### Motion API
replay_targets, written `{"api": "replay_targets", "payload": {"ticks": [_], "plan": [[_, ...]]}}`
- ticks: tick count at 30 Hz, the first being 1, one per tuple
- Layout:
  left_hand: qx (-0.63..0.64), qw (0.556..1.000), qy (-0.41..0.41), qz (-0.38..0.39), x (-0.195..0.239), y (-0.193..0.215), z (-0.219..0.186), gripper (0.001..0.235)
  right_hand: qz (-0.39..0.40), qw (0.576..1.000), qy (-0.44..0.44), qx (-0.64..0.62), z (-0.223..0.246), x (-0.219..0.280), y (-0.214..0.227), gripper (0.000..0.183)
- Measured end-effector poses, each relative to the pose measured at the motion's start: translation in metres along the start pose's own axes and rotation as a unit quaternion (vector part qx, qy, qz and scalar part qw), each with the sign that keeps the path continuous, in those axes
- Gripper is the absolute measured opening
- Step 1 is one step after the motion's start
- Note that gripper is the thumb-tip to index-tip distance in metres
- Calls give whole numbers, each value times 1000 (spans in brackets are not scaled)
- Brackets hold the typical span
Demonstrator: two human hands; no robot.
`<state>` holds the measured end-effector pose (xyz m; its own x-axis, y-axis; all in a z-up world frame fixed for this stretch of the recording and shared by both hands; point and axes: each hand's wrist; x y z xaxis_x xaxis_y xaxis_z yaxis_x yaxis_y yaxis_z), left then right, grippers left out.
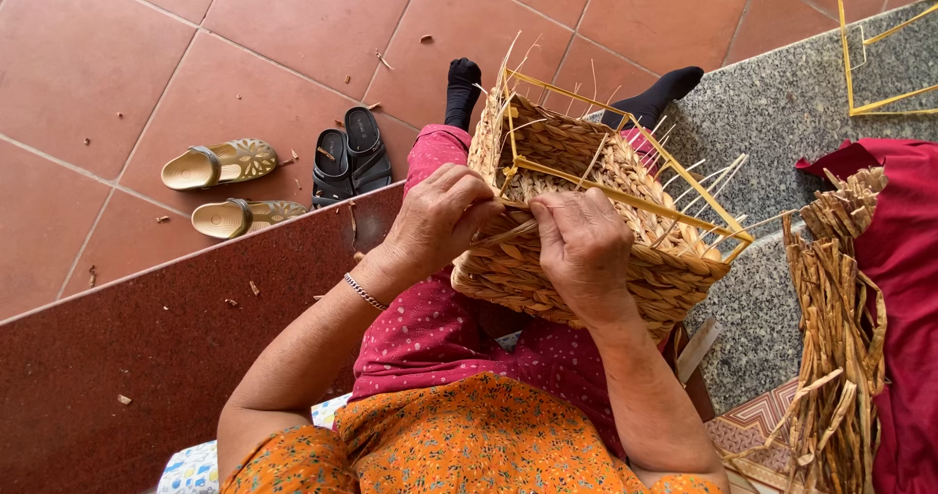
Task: The person weaves a rectangular basket using dried palm leaves, interlacing them through a yellow wire frame. They occasionally trim excess material with scissors and continue weaving around the frame.
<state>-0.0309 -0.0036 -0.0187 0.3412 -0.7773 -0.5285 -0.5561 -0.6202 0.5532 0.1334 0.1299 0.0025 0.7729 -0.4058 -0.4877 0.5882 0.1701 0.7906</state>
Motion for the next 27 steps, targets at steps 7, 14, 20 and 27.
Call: {"api": "replay_targets", "payload": {"ticks": [7, 14, 20, 27], "plan": [[154, 979, 124, 52, 0, 1, 18, 19, -75, 983, -47, -160, -26, 41, 32, 24], [110, 985, 130, 16, 0, -7, -7, 12, -214, 959, -183, 19, -83, 131, 74, 38], [94, 983, 154, -24, 8, -15, -14, 10, -135, 923, -345, -106, -99, 146, 49, 42], [169, 960, 225, 3, 29, -41, -18, 7, -222, 910, -310, -163, -159, 110, 38, 43]]}}
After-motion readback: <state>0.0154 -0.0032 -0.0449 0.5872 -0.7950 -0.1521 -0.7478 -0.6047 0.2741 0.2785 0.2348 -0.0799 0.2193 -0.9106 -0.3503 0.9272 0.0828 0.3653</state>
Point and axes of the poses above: each hand's wrist, its own x-axis away from the middle knuckle, its own y-axis out of the back of the hand, z = x × y, and after that the axes turned 1 degree about -y, right-handed
